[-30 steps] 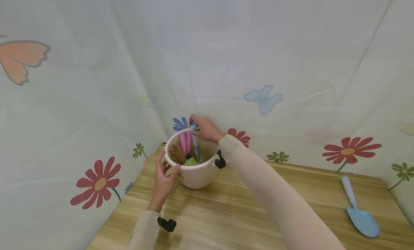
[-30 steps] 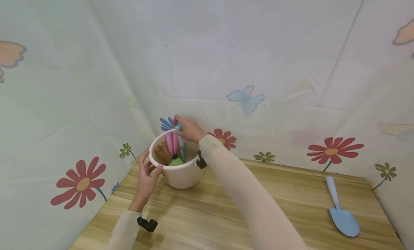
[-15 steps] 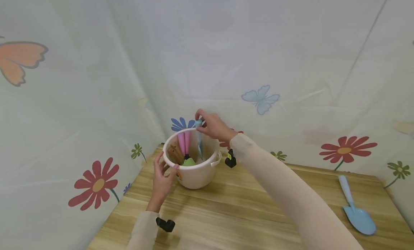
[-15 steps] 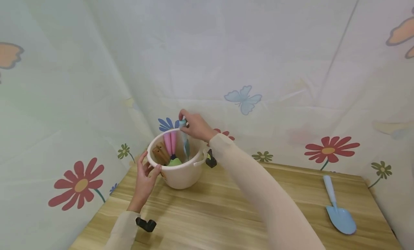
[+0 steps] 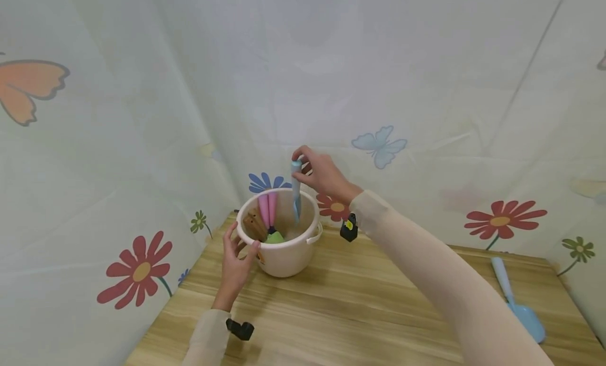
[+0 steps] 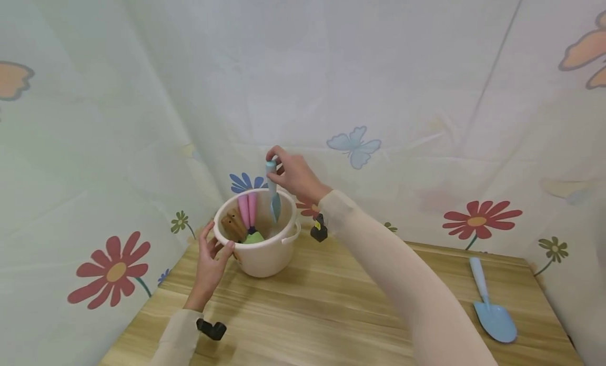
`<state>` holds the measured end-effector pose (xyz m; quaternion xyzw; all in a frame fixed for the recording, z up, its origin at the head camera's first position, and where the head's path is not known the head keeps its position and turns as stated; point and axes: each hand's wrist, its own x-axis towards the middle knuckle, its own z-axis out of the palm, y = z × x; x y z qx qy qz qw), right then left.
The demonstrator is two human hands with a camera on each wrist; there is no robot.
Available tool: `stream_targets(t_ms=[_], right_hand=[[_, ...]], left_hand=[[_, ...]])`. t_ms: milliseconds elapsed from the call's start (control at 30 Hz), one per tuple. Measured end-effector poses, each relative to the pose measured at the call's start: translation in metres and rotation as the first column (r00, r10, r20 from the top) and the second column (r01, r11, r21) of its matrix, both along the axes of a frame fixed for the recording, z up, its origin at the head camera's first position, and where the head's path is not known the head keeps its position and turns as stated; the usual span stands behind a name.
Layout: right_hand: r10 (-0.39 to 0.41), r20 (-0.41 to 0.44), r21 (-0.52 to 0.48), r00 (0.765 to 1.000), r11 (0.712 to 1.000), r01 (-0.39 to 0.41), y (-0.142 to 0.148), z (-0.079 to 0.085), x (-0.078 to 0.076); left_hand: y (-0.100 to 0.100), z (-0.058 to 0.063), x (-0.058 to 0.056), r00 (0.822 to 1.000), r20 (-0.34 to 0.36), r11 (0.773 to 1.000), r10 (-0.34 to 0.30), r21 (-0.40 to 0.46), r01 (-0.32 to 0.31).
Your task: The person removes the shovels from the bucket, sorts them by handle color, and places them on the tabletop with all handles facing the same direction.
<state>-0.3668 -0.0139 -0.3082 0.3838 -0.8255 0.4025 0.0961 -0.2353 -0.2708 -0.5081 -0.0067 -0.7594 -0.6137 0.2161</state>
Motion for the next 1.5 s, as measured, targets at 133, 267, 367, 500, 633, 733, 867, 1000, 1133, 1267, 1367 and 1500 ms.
stream_targets(t_ms=[133,267,367,500,633,733,867,1000,1133,1267,1367,1500], right_hand=[[-0.023,-0.033,-0.029,0.999,0.999,0.022,0.007,0.006,0.003],[-0.036,-0.061,-0.066,0.997,0.997,0.032,0.014,0.011,0.006],[-0.050,-0.097,-0.113,0.994,0.993,0.039,0.022,0.014,0.008],[-0.071,-0.127,-0.189,0.989,0.981,0.046,0.034,0.017,0.012],[-0.080,-0.119,-0.265,0.990,0.963,0.046,0.047,0.016,0.016],[-0.078,-0.116,-0.320,0.990,0.947,0.037,0.058,0.015,0.017],[-0.094,-0.115,-0.367,0.989,0.929,0.045,0.075,0.013,0.020],[-0.143,-0.117,-0.393,0.983,0.915,0.086,0.095,0.012,0.024],[-0.190,-0.130,-0.427,0.973,0.896,0.118,0.115,0.011,0.032],[-0.226,-0.135,-0.441,0.965,0.885,0.146,0.133,0.016,0.049],[-0.249,-0.134,-0.441,0.959,0.882,0.168,0.148,0.015,0.056],[-0.277,-0.123,-0.439,0.953,0.876,0.198,0.172,0.003,0.051]], left_hand=[[0.000,-0.001,-0.001,1.000,0.008,1.000,-0.003,0.003,0.003],[0.000,-0.003,-0.004,1.000,0.019,1.000,-0.015,0.020,0.014],[-0.001,-0.004,-0.007,0.999,0.020,0.999,-0.028,0.029,0.027],[0.000,-0.003,-0.007,0.999,0.029,0.999,-0.031,0.026,0.030],[0.001,-0.002,-0.005,0.999,0.022,1.000,-0.023,0.020,0.023],[0.002,-0.002,-0.003,1.000,0.011,1.000,-0.015,0.009,0.015],[0.002,-0.001,-0.002,1.000,0.009,1.000,-0.010,0.001,0.010],[0.002,-0.001,-0.002,1.000,0.009,1.000,-0.013,0.008,0.013],[0.002,-0.001,-0.002,1.000,0.014,1.000,-0.011,0.000,0.011],[0.003,-0.001,-0.001,1.000,0.020,1.000,-0.004,-0.005,0.004],[0.002,0.000,-0.001,1.000,0.015,1.000,-0.004,-0.002,0.004],[0.000,0.000,-0.001,1.000,0.004,1.000,0.003,-0.009,-0.003]])
